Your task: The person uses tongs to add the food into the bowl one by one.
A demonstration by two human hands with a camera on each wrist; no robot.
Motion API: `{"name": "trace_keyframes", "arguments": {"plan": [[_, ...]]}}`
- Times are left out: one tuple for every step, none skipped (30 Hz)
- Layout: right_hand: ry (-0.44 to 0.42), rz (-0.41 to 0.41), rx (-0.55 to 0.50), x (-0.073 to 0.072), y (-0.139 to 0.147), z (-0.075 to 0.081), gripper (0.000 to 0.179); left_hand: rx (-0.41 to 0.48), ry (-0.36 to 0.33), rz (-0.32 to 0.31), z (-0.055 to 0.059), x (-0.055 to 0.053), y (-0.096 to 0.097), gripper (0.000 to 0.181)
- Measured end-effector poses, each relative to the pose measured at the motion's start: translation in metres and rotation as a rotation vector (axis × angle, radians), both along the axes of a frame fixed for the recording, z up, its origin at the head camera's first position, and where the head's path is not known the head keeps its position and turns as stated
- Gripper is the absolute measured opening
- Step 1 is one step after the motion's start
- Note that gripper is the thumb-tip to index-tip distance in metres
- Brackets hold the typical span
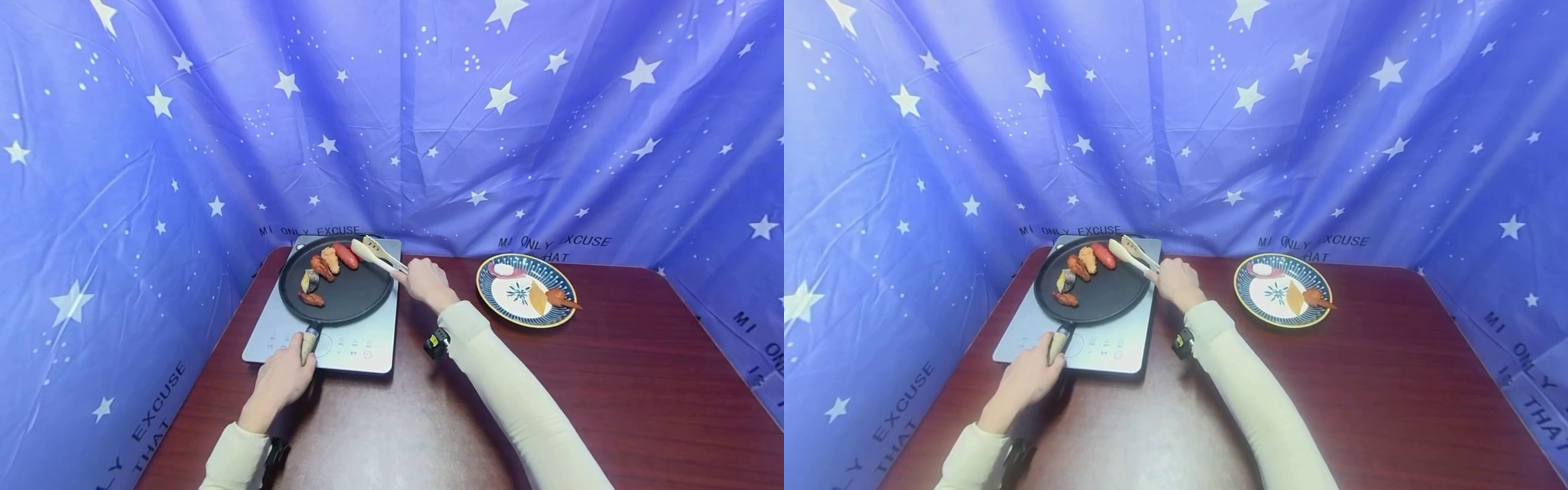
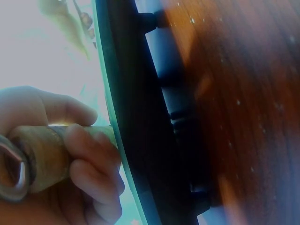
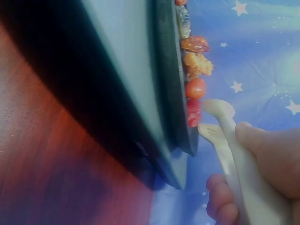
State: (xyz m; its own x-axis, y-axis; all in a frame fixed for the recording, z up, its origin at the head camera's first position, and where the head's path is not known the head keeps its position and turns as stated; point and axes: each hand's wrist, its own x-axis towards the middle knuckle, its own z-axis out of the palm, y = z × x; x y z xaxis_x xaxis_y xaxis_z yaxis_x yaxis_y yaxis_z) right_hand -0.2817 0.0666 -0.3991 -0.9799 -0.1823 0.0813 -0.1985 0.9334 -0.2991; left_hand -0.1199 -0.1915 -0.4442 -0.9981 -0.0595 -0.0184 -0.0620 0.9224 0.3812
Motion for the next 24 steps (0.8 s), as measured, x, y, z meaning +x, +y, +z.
{"name": "trace_keyframes", "arguments": {"plan": [[0.006, -0.003, 0.001, 0.001, 0.001, 0.002, 0.052, 0.002, 0.000, 0.000, 0.000, 0.000, 0.000, 0.039], [0.012, -0.006, 0.001, 0.001, 0.001, 0.003, 0.053, 0.003, -0.001, -0.001, 0.000, 0.000, 0.000, 0.039], [0.022, -0.005, 0.001, 0.001, 0.003, 0.005, 0.053, 0.004, -0.003, -0.001, 0.000, 0.001, 0.000, 0.039], [0.032, -0.007, -0.003, 0.002, 0.004, 0.007, 0.054, 0.006, -0.004, -0.002, 0.000, 0.001, 0.001, 0.039], [0.043, -0.006, -0.006, 0.002, 0.006, 0.009, 0.054, 0.007, -0.004, -0.003, 0.000, 0.001, 0.001, 0.039], [0.052, -0.005, -0.011, 0.003, 0.008, 0.011, 0.054, 0.007, -0.005, -0.004, 0.000, 0.001, 0.001, 0.039], [0.062, -0.007, -0.016, 0.004, 0.011, 0.013, 0.054, 0.005, -0.006, -0.004, 0.000, 0.001, 0.001, 0.040], [0.067, -0.007, -0.020, 0.005, 0.014, 0.015, 0.053, 0.003, -0.006, -0.004, 0.000, 0.001, 0.000, 0.040], [0.069, -0.009, -0.021, 0.006, 0.018, 0.016, 0.053, 0.001, -0.008, -0.003, 0.000, 0.001, 0.000, 0.041], [0.071, -0.012, -0.023, 0.007, 0.022, 0.018, 0.053, 0.000, -0.009, -0.003, 0.000, 0.001, 0.000, 0.041], [0.072, -0.014, -0.024, 0.008, 0.026, 0.019, 0.053, -0.001, -0.012, -0.004, 0.000, 0.002, 0.000, 0.041], [0.072, -0.017, -0.023, 0.009, 0.031, 0.021, 0.053, -0.001, -0.014, -0.004, 0.000, 0.002, 0.000, 0.042], [0.073, -0.017, -0.018, 0.010, 0.037, 0.022, 0.052, -0.001, -0.016, -0.003, 0.000, 0.002, 0.000, 0.043], [0.074, -0.014, -0.013, 0.011, 0.042, 0.023, 0.052, -0.001, -0.017, -0.002, 0.000, 0.002, 0.000, 0.043], [0.081, -0.015, -0.004, 0.012, 0.048, 0.024, 0.052, -0.002, -0.017, -0.001, 0.000, 0.002, -0.001, 0.043], [0.090, -0.013, 0.002, 0.014, 0.054, 0.025, 0.051, -0.003, -0.017, -0.001, 0.000, 0.003, -0.001, 0.044], [0.098, -0.010, 0.009, 0.015, 0.059, 0.026, 0.051, -0.004, -0.017, 0.001, 0.000, 0.003, -0.001, 0.044], [0.105, -0.007, 0.016, 0.016, 0.065, 0.027, 0.051, -0.006, -0.016, 0.002, 0.000, 0.003, -0.001, 0.045], [0.112, -0.004, 0.019, 0.018, 0.071, 0.028, 0.050, -0.007, -0.016, 0.003, 0.000, 0.003, -0.001, 0.046], [0.119, -0.004, 0.019, 0.019, 0.076, 0.028, 0.050, -0.008, -0.015, 0.003, 0.000, 0.003, -0.001, 0.046], [0.126, -0.008, 0.017, 0.021, 0.081, 0.029, 0.050, -0.008, -0.014, 0.003, 0.000, 0.003, -0.001, 0.046], [0.133, -0.008, 0.016, 0.022, 0.087, 0.029, 0.050, -0.007, -0.012, 0.002, 0.001, 0.003, -0.001, 0.046], [0.136, -0.010, 0.015, 0.023, 0.093, 0.030, 0.050, -0.006, -0.010, 0.000, 0.001, 0.002, -0.001, 0.045], [0.138, -0.007, 0.014, 0.024, 0.099, 0.030, 0.050, -0.006, -0.007, -0.002, 0.001, 0.002, 0.000, 0.044]]}}
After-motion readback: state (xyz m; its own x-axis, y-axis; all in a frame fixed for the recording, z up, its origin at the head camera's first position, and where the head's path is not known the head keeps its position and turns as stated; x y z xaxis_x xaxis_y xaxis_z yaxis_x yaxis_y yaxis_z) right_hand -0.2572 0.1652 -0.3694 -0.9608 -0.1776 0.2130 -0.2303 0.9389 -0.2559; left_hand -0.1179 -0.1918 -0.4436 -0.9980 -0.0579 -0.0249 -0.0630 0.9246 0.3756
